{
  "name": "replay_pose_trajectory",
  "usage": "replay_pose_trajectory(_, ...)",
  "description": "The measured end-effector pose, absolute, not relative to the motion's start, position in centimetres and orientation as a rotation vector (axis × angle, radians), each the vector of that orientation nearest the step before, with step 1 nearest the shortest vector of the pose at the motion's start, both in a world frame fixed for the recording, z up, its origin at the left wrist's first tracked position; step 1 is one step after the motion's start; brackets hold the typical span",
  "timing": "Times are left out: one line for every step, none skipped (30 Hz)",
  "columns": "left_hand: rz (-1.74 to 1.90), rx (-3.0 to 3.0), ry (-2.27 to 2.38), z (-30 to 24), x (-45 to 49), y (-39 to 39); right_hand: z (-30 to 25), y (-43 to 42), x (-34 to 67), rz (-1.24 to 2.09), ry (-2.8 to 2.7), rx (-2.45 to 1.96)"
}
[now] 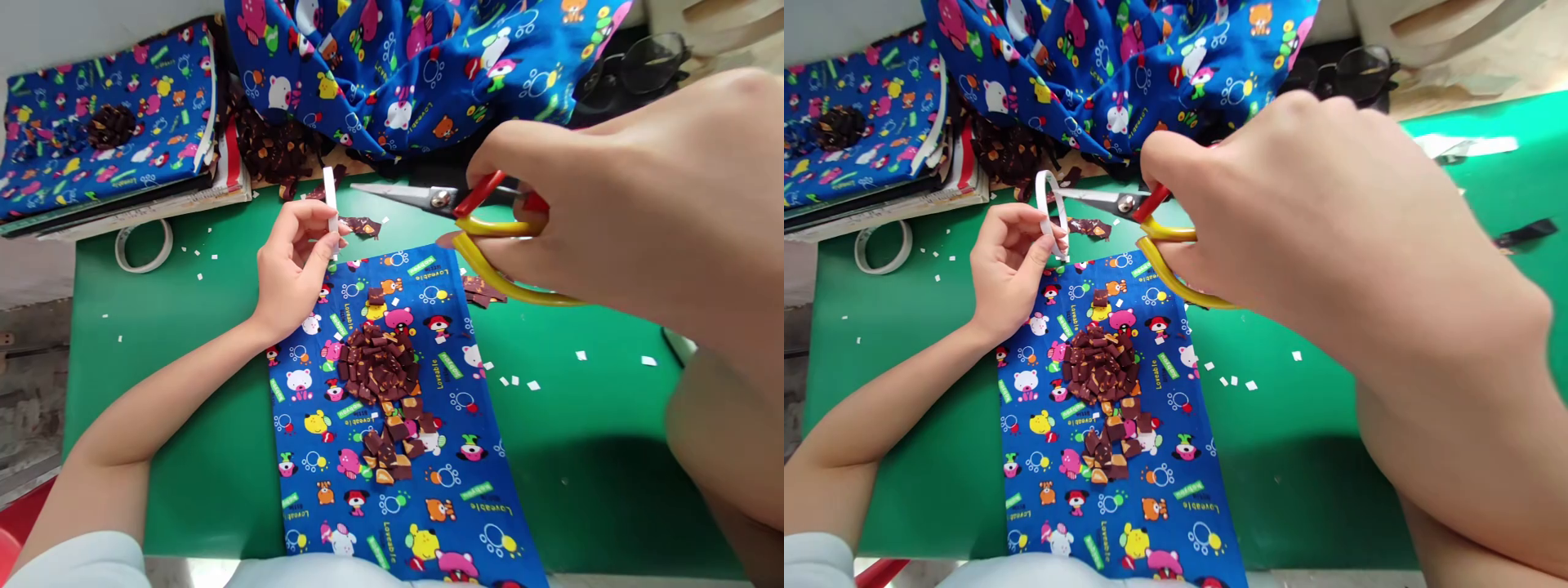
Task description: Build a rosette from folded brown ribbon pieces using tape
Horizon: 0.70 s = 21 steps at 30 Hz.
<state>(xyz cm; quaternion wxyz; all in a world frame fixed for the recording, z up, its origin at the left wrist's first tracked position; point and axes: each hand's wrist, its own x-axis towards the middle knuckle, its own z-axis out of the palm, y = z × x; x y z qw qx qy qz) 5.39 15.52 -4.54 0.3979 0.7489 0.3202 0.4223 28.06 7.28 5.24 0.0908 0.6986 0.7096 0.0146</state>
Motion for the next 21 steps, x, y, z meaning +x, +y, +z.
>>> replay_pose_trajectory(1.068,1.892,0.816,-4.5,5.4,15.5,5.4,7.4,27.8,0.167,2.120,2.023)
replay_pose_trajectory(1.069,1.887,0.813,-4.6,5.4,15.6,5.5,7.5,27.5,0.254,2.131,1.953)
replay_pose_trajectory(1.073,1.883,0.804,-4.6,5.4,15.6,5.5,7.6,27.4,0.312,2.136,1.898)
replay_pose_trajectory(1.076,1.880,0.798,-4.6,5.4,15.6,5.5,7.6,27.3,0.307,2.148,1.855)
replay_pose_trajectory(1.081,1.880,0.795,-4.7,5.4,15.7,5.5,7.7,27.3,0.287,2.153,1.834)
replay_pose_trajectory(1.084,1.883,0.798,-4.7,5.4,15.7,5.4,7.8,27.3,0.272,2.154,1.829)
replay_pose_trajectory(1.082,1.889,0.802,-4.7,5.4,15.7,5.2,7.8,27.5,0.259,2.160,1.820)
replay_pose_trajectory(1.079,1.896,0.807,-4.8,5.3,15.7,4.9,7.8,27.7,0.253,2.174,1.804)
replay_pose_trajectory(1.076,1.901,0.809,-4.8,5.3,15.7,4.7,7.8,27.9,0.260,2.188,1.787)
replay_pose_trajectory(1.075,1.906,0.810,-4.8,5.3,15.7,4.4,7.7,28.0,0.268,2.208,1.767)
replay_pose_trajectory(1.075,1.910,0.810,-4.8,5.3,15.7,4.3,7.7,28.1,0.278,2.225,1.755)
replay_pose_trajectory(1.077,1.914,0.813,-4.8,5.3,15.7,4.2,7.7,28.1,0.280,2.241,1.754)
replay_pose_trajectory(1.081,1.916,0.815,-4.7,5.3,15.7,4.1,7.7,28.0,0.266,2.261,1.758)
replay_pose_trajectory(1.090,1.915,0.815,-4.7,5.3,15.7,4.2,7.7,27.8,0.243,2.281,1.771)
replay_pose_trajectory(1.098,1.914,0.811,-4.6,5.3,15.7,4.3,7.7,27.6,0.207,2.298,1.789)
replay_pose_trajectory(1.107,1.913,0.808,-4.6,5.3,15.7,4.3,7.7,27.4,0.169,2.313,1.810)
replay_pose_trajectory(1.113,1.913,0.807,-4.6,5.4,15.7,4.4,7.7,27.2,0.142,2.322,1.834)
replay_pose_trajectory(1.118,1.917,0.806,-4.6,5.4,15.7,4.4,7.8,27.0,0.118,2.330,1.854)
replay_pose_trajectory(1.120,1.921,0.809,-4.6,5.4,15.7,4.4,7.9,26.9,0.108,2.338,1.870)
replay_pose_trajectory(1.114,1.926,0.815,-4.6,5.3,15.8,4.3,8.0,26.9,0.102,2.349,1.878)
replay_pose_trajectory(1.105,1.932,0.819,-4.6,5.3,15.8,4.1,8.1,26.9,0.094,2.361,1.874)
